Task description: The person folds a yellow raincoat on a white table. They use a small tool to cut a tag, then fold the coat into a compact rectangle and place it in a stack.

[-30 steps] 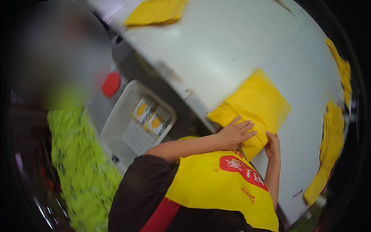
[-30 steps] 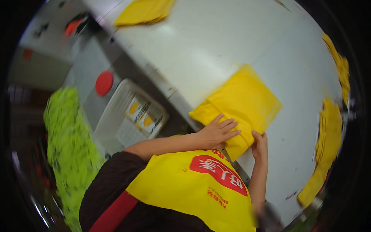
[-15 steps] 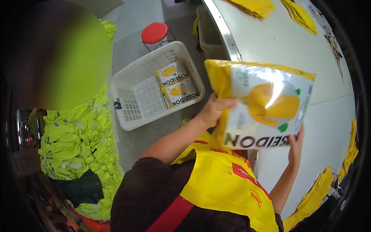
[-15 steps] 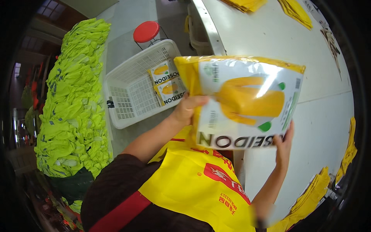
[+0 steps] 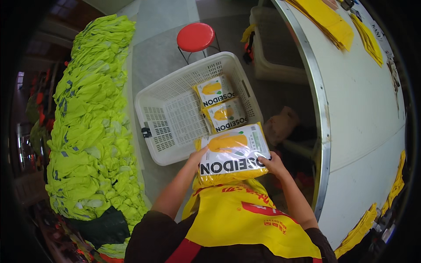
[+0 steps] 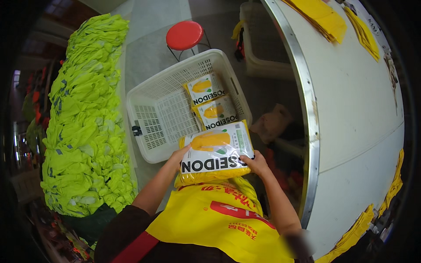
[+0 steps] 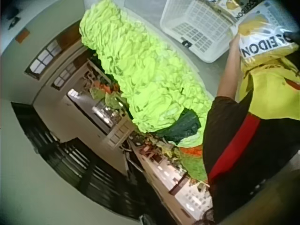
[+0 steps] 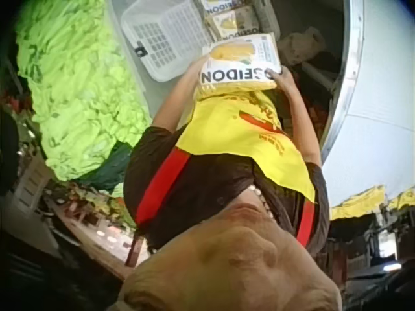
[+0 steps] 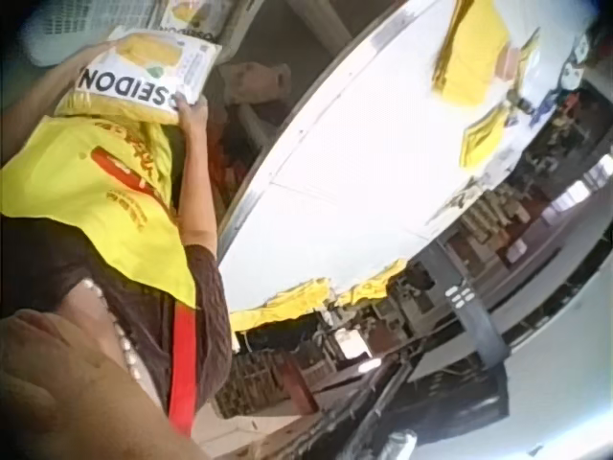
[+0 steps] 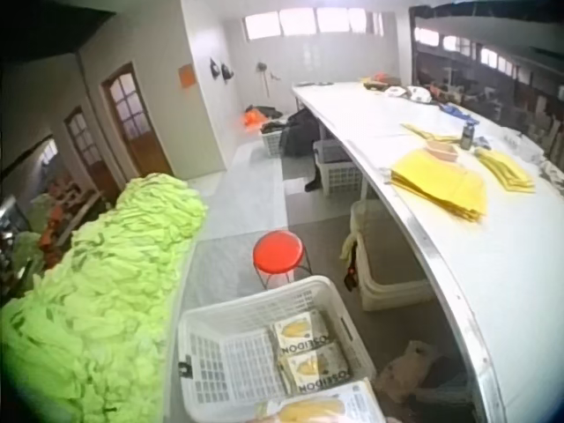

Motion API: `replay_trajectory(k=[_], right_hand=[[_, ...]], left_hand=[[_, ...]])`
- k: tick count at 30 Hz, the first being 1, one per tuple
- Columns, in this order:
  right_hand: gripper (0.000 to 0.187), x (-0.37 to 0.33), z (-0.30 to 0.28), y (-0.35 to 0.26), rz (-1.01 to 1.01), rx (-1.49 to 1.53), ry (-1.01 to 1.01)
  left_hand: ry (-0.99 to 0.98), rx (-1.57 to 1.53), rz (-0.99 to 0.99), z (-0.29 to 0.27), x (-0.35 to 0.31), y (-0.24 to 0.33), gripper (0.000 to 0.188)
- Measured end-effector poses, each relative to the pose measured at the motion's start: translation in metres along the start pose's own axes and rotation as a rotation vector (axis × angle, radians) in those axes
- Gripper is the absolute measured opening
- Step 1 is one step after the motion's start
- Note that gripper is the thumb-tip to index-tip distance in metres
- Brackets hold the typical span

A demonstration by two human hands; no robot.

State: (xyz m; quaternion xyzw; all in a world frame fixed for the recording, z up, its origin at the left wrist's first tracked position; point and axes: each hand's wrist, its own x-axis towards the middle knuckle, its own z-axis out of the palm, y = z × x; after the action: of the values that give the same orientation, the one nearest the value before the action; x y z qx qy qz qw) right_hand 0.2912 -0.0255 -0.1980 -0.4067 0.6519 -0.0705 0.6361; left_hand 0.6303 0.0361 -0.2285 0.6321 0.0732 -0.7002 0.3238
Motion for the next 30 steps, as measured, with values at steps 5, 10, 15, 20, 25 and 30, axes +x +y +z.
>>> replay_trajectory(k=[5,10,15,20,25,30], right_hand=[[0.065,0.091,0.035,-0.048,-0.167,-0.072,-0.111],[0.071,0.16,0.032,-0.142,-0.374,-0.179,-0.025],[0.054,0.178,0.034,-0.153,-0.631,-0.415,0.571],[0.043,0.079,0.029,-0.074,-0.449,-0.22,0.377],[0.041,-0.045,0.052,0.108,-0.033,-0.133,0.522],[0.04,-0.174,0.146,0.311,0.446,0.149,0.739]], left_hand=[[0.082,-0.107,0.08,-0.042,0.067,0.044,0.043],[0.212,-0.038,0.389,-0.034,0.133,0.14,0.055],[0.548,0.555,0.651,-0.048,0.188,0.144,0.046],[0.163,1.205,0.452,-0.062,0.181,0.058,0.034],[-0.221,1.582,0.313,-0.031,0.108,-0.019,0.035],[-0.608,2.24,0.358,0.055,0.048,-0.049,0.036]])
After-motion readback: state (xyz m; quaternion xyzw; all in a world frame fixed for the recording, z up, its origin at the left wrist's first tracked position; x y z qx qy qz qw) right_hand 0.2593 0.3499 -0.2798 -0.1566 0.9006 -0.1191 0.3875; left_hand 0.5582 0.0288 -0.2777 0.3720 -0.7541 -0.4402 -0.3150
